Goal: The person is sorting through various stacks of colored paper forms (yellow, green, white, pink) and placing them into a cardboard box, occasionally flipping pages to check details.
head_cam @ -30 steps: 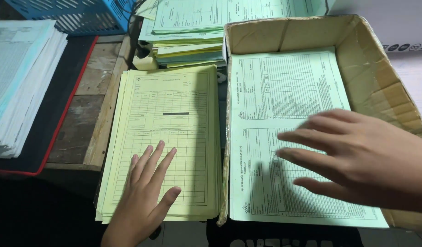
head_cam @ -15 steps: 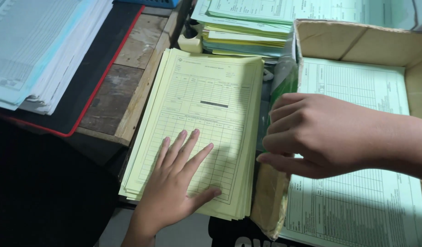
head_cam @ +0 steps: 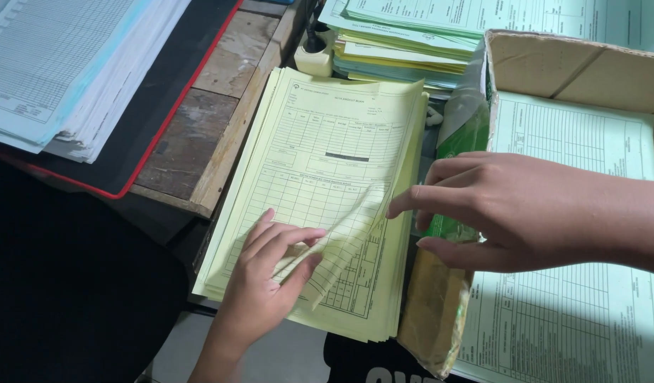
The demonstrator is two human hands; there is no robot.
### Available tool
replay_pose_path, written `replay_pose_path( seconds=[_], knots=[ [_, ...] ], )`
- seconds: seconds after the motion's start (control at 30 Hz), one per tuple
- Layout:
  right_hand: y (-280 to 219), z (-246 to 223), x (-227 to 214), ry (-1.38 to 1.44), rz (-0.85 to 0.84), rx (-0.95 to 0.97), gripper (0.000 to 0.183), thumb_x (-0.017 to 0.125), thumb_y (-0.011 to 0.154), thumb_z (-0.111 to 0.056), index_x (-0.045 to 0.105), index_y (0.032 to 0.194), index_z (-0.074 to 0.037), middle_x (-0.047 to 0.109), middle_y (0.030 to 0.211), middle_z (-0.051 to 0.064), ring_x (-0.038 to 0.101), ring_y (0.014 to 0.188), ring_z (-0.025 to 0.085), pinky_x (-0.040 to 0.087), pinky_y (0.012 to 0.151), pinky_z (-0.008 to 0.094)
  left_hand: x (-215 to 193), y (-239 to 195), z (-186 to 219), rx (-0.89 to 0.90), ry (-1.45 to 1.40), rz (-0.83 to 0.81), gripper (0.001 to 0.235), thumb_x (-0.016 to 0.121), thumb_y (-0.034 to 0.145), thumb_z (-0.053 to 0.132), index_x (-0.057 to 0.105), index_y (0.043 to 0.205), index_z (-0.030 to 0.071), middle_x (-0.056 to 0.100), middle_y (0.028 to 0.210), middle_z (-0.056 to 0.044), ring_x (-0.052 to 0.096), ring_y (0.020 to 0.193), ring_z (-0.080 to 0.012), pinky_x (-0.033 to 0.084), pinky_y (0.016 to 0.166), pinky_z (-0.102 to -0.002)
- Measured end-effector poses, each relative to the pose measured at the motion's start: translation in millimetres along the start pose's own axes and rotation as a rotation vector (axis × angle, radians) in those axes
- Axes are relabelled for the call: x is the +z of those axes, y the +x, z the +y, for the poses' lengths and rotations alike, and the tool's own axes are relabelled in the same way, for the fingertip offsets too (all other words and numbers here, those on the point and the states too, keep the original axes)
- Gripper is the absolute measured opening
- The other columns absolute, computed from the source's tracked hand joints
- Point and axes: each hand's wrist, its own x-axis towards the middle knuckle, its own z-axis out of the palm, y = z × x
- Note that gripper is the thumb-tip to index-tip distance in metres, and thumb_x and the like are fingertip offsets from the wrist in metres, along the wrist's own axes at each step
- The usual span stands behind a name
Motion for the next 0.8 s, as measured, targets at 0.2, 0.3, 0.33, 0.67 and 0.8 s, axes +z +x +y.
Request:
replay_pose_path(
  seconds=[0.2, 0.3, 0.33, 0.67, 0.8],
  knots=[
    [3, -9, -10, 0.086, -0.112, 0.169, 0.077, 0.061, 0.074, -0.032, 0.025, 0.142, -0.026, 0.070, 0.099, -0.008, 0.059, 0.093, 0.019, 0.054, 0.068, 0.040, -4, -3, 0, -0.070, -0.154, 0.028, 0.019, 0.054, 0.085, 0.013, 0.058, 0.104, 0.009, 0.063, 0.097, -0.001, 0.062, 0.091, -0.0156, 0.023, 0.111, -0.047],
    [7, -14, -14, 0.099, -0.195, 0.285, 0.093, 0.064, 0.071, -0.030, 0.009, 0.147, -0.031, 0.063, 0.116, -0.007, 0.052, 0.106, 0.019, 0.052, 0.076, 0.041, -5, -7, -1, -0.098, -0.241, 0.059, 0.021, 0.053, 0.086, 0.012, 0.056, 0.105, 0.007, 0.064, 0.101, -0.004, 0.062, 0.092, -0.0170, 0.022, 0.112, -0.046],
    [8, -14, -14, 0.097, -0.196, 0.283, 0.093, 0.064, 0.071, -0.030, 0.009, 0.147, -0.031, 0.063, 0.116, -0.007, 0.052, 0.106, 0.019, 0.052, 0.076, 0.041, -7, -8, -1, -0.098, -0.241, 0.061, 0.021, 0.053, 0.086, 0.012, 0.056, 0.105, 0.007, 0.064, 0.101, -0.004, 0.062, 0.092, -0.0170, 0.022, 0.112, -0.046],
    [-3, -14, -2, -0.114, 0.262, -0.081, 0.052, 0.069, 0.070, -0.024, 0.055, 0.118, -0.011, 0.067, 0.095, 0.007, 0.062, 0.086, 0.025, 0.044, 0.082, 0.042, -17, -18, 11, 0.131, -0.128, -0.021, 0.038, 0.048, 0.085, 0.036, 0.052, 0.110, 0.008, 0.060, 0.100, -0.005, 0.058, 0.095, -0.0181, 0.028, 0.109, -0.051],
    [-24, -20, -6, -0.366, 0.537, -0.222, 0.023, 0.066, 0.079, -0.018, 0.063, 0.102, -0.014, 0.066, 0.095, 0.002, 0.059, 0.081, 0.020, 0.045, 0.086, 0.045, -20, -18, 20, 0.187, -0.007, -0.020, 0.071, 0.043, 0.073, 0.065, 0.052, 0.114, 0.008, 0.058, 0.106, -0.006, 0.057, 0.102, -0.0214, 0.024, 0.109, -0.055]
  ],
)
